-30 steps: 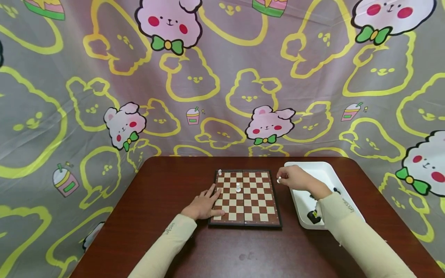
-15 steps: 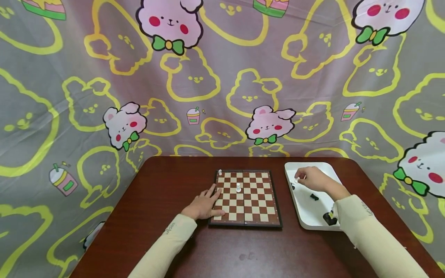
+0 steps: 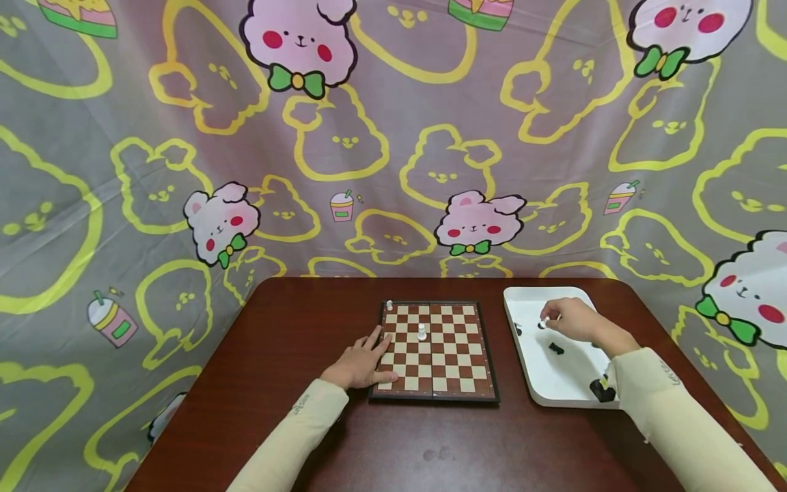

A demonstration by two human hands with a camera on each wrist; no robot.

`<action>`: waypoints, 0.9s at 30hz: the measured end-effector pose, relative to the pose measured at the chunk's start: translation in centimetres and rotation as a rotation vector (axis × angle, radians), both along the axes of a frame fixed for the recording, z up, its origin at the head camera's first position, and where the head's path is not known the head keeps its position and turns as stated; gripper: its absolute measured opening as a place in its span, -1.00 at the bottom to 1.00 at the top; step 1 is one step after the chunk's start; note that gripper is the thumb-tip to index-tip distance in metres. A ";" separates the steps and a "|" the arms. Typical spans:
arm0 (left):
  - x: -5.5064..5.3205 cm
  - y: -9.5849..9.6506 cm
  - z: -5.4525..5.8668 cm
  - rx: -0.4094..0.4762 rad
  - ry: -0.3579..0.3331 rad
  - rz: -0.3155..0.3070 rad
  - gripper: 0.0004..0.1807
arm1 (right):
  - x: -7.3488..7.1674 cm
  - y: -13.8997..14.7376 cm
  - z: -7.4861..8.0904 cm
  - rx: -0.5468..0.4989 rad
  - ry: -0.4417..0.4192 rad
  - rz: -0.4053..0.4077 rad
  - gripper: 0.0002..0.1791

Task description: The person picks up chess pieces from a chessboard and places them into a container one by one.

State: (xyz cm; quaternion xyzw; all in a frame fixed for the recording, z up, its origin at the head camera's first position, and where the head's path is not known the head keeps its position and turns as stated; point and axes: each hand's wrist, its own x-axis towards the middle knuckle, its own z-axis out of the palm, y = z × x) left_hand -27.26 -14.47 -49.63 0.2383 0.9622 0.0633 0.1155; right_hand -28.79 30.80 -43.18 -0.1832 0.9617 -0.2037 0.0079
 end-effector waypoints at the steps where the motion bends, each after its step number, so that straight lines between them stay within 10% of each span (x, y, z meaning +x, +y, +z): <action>1: 0.0 0.0 0.0 -0.001 0.000 0.000 0.00 | 0.0 0.2 0.0 0.004 -0.001 -0.004 -0.93; 27: 0.1 0.0 -0.3 -0.010 0.004 0.002 0.01 | 0.0 -1.6 0.5 -0.010 0.049 0.021 -0.93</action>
